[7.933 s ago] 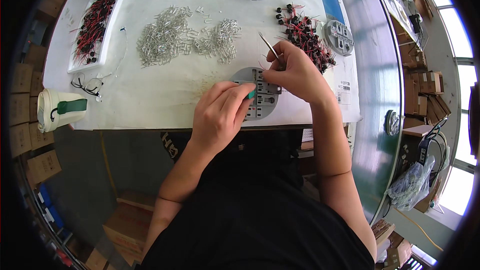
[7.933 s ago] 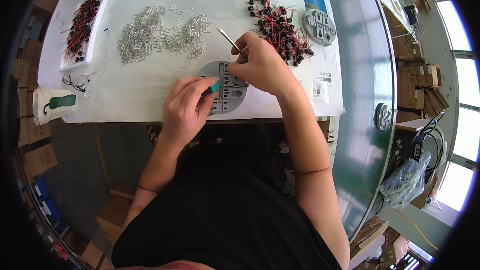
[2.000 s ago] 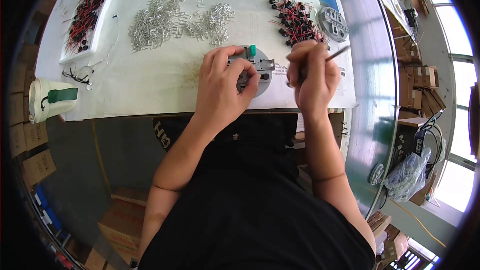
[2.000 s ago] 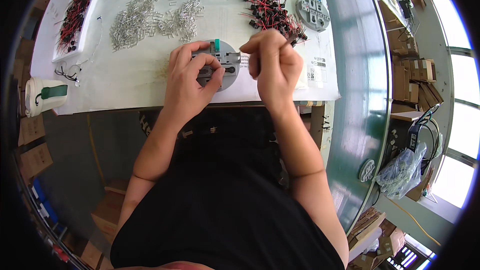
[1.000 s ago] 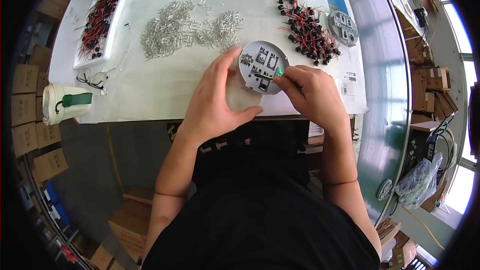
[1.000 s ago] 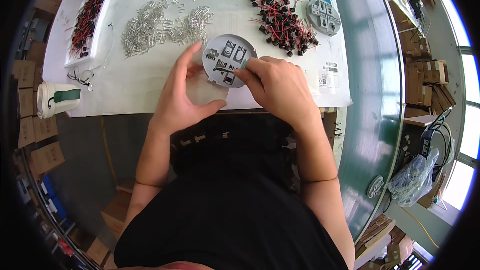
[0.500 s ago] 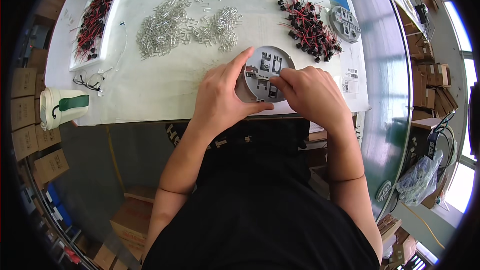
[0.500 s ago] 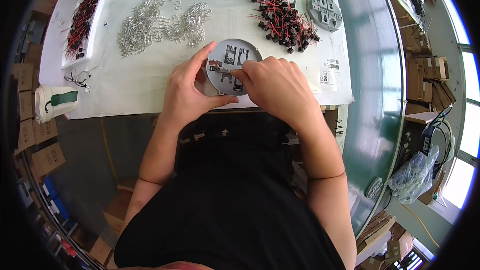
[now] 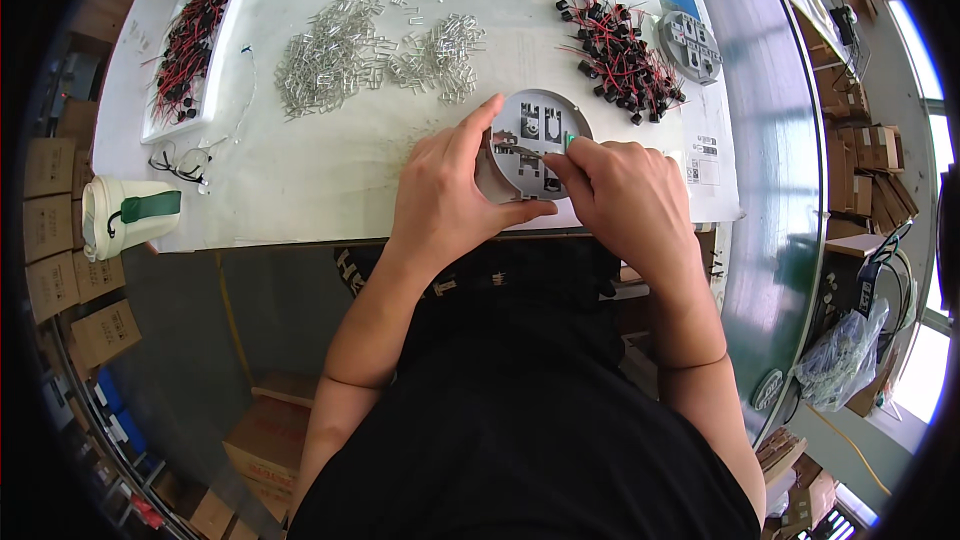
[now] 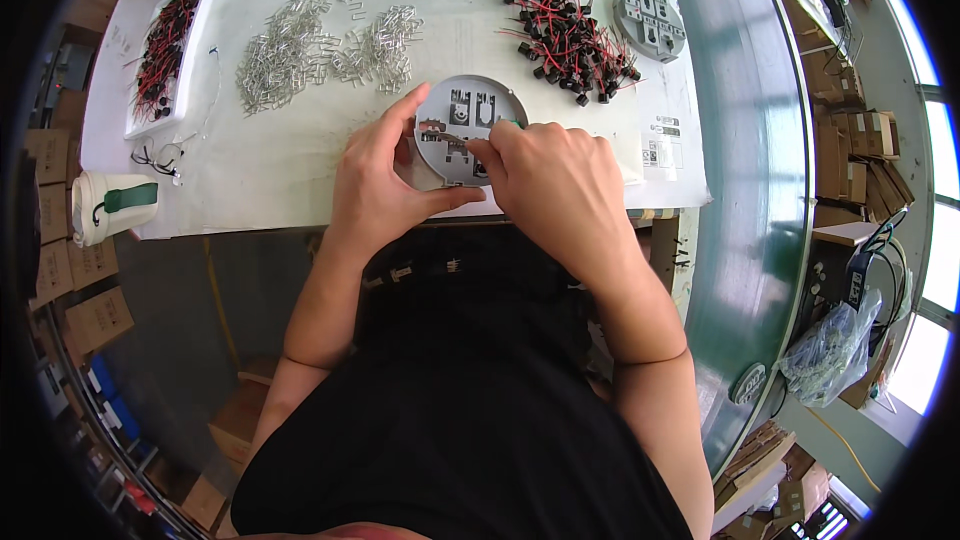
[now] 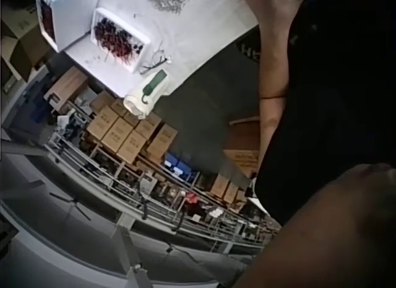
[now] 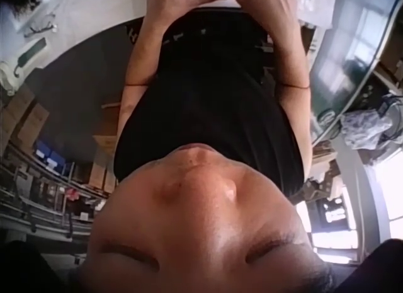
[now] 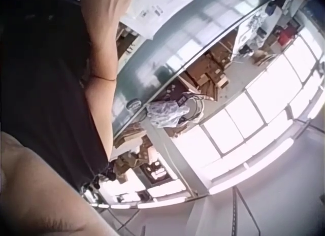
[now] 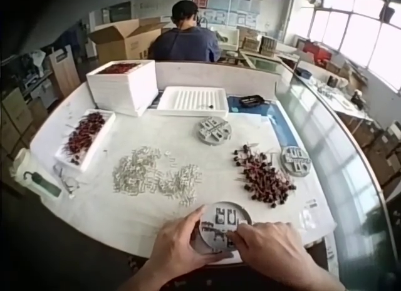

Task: Assembling small components into a circular grey housing using tweezers.

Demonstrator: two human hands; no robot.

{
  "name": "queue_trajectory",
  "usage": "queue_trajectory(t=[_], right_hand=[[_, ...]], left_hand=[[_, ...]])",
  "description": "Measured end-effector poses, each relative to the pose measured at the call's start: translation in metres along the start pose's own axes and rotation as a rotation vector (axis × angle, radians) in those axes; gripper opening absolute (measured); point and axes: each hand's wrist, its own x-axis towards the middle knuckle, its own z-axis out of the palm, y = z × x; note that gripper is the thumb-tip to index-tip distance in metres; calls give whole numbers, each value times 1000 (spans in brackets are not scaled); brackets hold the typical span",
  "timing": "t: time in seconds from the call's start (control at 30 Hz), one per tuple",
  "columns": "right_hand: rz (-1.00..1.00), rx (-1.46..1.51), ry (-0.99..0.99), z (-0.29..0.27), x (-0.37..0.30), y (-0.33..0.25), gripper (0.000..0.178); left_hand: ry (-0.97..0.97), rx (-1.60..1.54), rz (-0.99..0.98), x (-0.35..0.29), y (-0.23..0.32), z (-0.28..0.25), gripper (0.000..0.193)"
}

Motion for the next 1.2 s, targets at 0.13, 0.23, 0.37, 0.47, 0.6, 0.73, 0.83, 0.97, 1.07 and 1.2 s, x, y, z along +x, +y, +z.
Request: queue_trajectory(t=[0.13, 0.23, 0.37, 0.47, 0.6, 0.73, 0.83, 0.97, 1.07, 1.2], right_hand=[[-40, -1, 17, 2, 2, 3, 35], [-107, 8, 38, 3, 6, 10, 34], [-199, 13, 68, 6, 11, 15, 32], [-211, -12, 70, 7, 13, 18, 31], [-315, 30, 97, 10, 23, 30, 31], [-374, 58, 66, 11, 27, 34, 28], [-356, -13, 31, 11, 27, 26, 28], [-336, -200, 20, 1, 17, 1, 28], [-291, -181, 16, -8, 12, 0, 28], [-272, -176, 10, -7, 16, 0, 28]], left_hand=[[-5, -8, 1, 0, -1, 0, 113], [-12, -23, 0, 0, -2, 0, 114], [-23, -38, -2, 0, -2, -2, 114], [-37, -36, -13, 0, 0, -3, 113], [-38, -84, 21, 1, -4, -3, 112], [-80, -124, -6, 2, -2, -5, 112], [-120, -157, -41, 3, 0, -8, 109], [-98, -120, -13, 4, -2, -7, 110], [-107, -125, -46, -1, -2, -7, 111], [-135, -139, -95, 1, 0, -7, 112]])
